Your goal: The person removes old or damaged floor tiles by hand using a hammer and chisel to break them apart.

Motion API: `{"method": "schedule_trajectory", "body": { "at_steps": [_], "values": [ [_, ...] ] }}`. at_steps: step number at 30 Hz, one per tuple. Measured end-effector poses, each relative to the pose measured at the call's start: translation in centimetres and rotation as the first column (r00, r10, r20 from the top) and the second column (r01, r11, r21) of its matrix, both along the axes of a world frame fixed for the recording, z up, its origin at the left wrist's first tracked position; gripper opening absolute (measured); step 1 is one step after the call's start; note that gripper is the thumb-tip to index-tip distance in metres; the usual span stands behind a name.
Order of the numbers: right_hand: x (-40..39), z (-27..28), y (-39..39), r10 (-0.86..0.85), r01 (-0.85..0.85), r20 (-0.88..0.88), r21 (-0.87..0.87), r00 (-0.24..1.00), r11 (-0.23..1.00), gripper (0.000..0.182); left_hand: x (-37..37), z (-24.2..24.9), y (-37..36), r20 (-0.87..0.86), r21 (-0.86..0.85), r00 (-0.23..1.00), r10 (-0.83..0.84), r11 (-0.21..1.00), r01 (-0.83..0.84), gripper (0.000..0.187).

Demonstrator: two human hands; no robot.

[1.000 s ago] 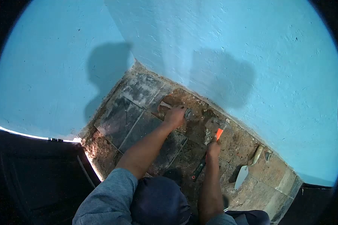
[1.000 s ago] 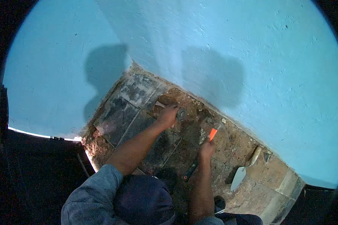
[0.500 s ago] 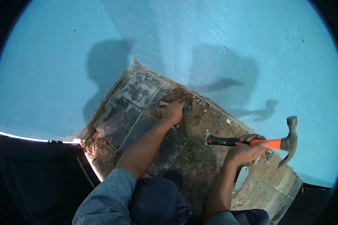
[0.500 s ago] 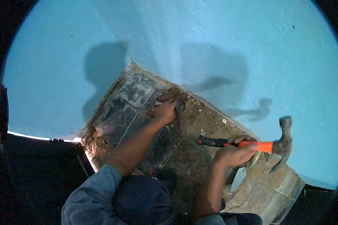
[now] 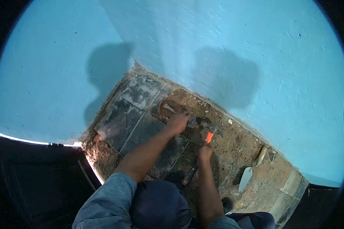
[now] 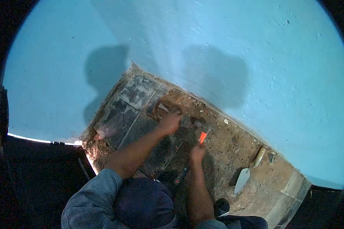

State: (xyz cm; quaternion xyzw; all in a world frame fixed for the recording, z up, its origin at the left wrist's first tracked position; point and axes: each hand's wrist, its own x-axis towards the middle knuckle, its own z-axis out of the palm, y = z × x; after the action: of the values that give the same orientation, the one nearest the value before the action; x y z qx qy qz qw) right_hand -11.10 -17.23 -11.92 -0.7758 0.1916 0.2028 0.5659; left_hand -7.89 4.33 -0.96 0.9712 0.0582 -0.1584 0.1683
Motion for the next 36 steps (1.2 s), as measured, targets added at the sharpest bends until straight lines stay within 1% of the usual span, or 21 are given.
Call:
{"method": "schedule_trajectory", "body": {
  "at_steps": [2, 5, 10, 11, 13, 14, 16, 17, 18, 21, 23, 24, 25, 27, 28, 29, 31, 32, 33, 35, 36],
  "values": [
    [0.5, -0.8, -0.6, -0.049, 0.049, 0.034, -0.001, 0.998, 0.999, 0.043, -0.3, -2.1, -0.4, 0.004, -0.006, 0.992, -0.123, 0.992, 0.123, 0.056],
    [1.8, 0.7, -1.0, -0.112, 0.113, 0.034, -0.012, 0.993, 0.994, 0.041, -0.8, -0.8, -0.3, 0.095, 0.013, 0.991, -0.099, 0.995, 0.099, 0.049],
    [3.8, 9.1, -0.7, -0.181, 0.178, 0.017, 0.115, 0.983, 0.977, 0.035, 0.7, -3.1, 2.5, 0.208, -0.027, 0.978, -0.008, 1.0, 0.014, 0.052],
    [4.1, 9.6, -0.7, -0.219, 0.206, 0.065, 0.166, 0.974, 0.964, 0.035, 0.7, -3.3, 2.8, 0.222, -0.023, 0.975, 0.002, 1.0, 0.003, 0.052],
    [5.0, 10.7, -0.9, -0.299, 0.251, 0.154, 0.27, 0.942, 0.929, 0.036, 0.6, -1.3, 2.7, 0.147, -0.084, 0.988, 0.036, 0.996, -0.024, 0.051],
    [5.6, 11.6, -1.1, -0.349, 0.273, 0.213, 0.317, 0.913, 0.908, 0.034, 0.6, -0.5, 2.7, 0.111, -0.113, 0.992, 0.051, 0.993, -0.039, 0.051],
    [6.6, 15.3, -1.4, -0.447, 0.304, 0.317, 0.411, 0.836, 0.86, 0.03, 0.4, -2.4, 3.3, 0.202, -0.084, 0.979, 0.028, 0.996, -0.011, 0.051],
    [6.9, 17.1, -1.6, -0.492, 0.33, 0.401, 0.408, 0.773, 0.851, 0.03, 0.3, -3.2, 3.4, 0.245, -0.068, 0.969, 0.017, 0.998, -0.001, 0.052],
    [7.1, 19.0, -1.7, -0.53, 0.356, 0.48, 0.408, 0.699, 0.84, 0.031, 0.3, -3.2, 3.5, 0.228, -0.071, 0.973, 0.026, 0.997, -0.01, 0.052],
    [7.5, 23.9, -1.6, -0.682, 0.376, 0.546, 0.574, 0.487, 0.728, 0.036, 0.3, -2.3, 3.6, 0.171, -0.082, 0.984, 0.038, 0.996, -0.025, 0.053],
    [6.7, 24.9, -0.7, -0.731, 0.36, 0.527, 0.642, 0.434, 0.677, 0.037, 0.5, -1.4, 3.8, 0.132, -0.095, 0.991, 0.032, 0.995, -0.019, 0.053],
    [6.2, 25.1, 0.0, -0.755, 0.347, 0.516, 0.677, 0.405, 0.649, 0.037, 0.9, -1.4, 4.1, 0.163, -0.101, 0.986, 0.035, 0.995, -0.019, 0.053],
    [5.3, 22.5, 0.0, -0.684, 0.335, 0.565, 0.602, 0.461, 0.724, 0.036, 1.1, -1.6, 4.3, 0.193, -0.109, 0.98, 0.041, 0.994, -0.02, 0.053],
    [2.6, 13.4, 2.4, -0.508, 0.321, 0.652, 0.393, 0.563, 0.862, 0.034, 1.3, -1.4, 4.5, 0.198, -0.129, 0.976, 0.085, 0.99, -0.06, 0.05],
    [0.7, 10.0, 3.2, -0.19, 0.238, 0.583, -0.006, 0.79, 0.971, 0.036, 1.5, -0.4, 4.3, 0.179, -0.141, 0.976, 0.122, 0.985, -0.098, 0.048],
    [-1.2, 6.6, 4.0, 0.173, 0.007, 0.41, -0.401, 0.895, 0.916, 0.038, 1.9, 0.7, 4.3, 0.164, -0.149, 0.974, 0.156, 0.98, -0.132, 0.046],
    [-0.9, 9.8, 4.3, 0.301, -0.27, 0.137, -0.205, 0.944, 0.941, 0.041, 2.3, 2.9, 4.9, 0.209, -0.238, 0.958, 0.198, 0.96, -0.147, 0.042],
    [-1.9, 8.9, 3.7, 0.251, -0.226, 0.129, -0.186, 0.959, 0.956, 0.042, 1.9, 3.3, 4.6, 0.217, -0.289, 0.951, 0.22, 0.945, -0.153, 0.039],
    [-2.4, 7.2, 3.4, 0.206, -0.183, 0.138, -0.164, 0.969, 0.969, 0.043, 2.2, 3.1, 4.5, 0.18, -0.264, 0.959, 0.218, 0.95, -0.166, 0.038],
    [-2.5, 6.7, 3.6, 0.127, -0.11, 0.139, -0.126, 0.982, 0.986, 0.043, 2.0, 2.0, 4.6, 0.096, -0.21, 0.969, 0.229, 0.956, -0.205, 0.036],
    [-2.0, 7.5, 3.5, 0.092, -0.077, 0.133, -0.115, 0.987, 0.99, 0.042, 1.6, 1.9, 4.4, 0.126, -0.21, 0.97, 0.209, 0.961, -0.18, 0.036]
  ]
}}
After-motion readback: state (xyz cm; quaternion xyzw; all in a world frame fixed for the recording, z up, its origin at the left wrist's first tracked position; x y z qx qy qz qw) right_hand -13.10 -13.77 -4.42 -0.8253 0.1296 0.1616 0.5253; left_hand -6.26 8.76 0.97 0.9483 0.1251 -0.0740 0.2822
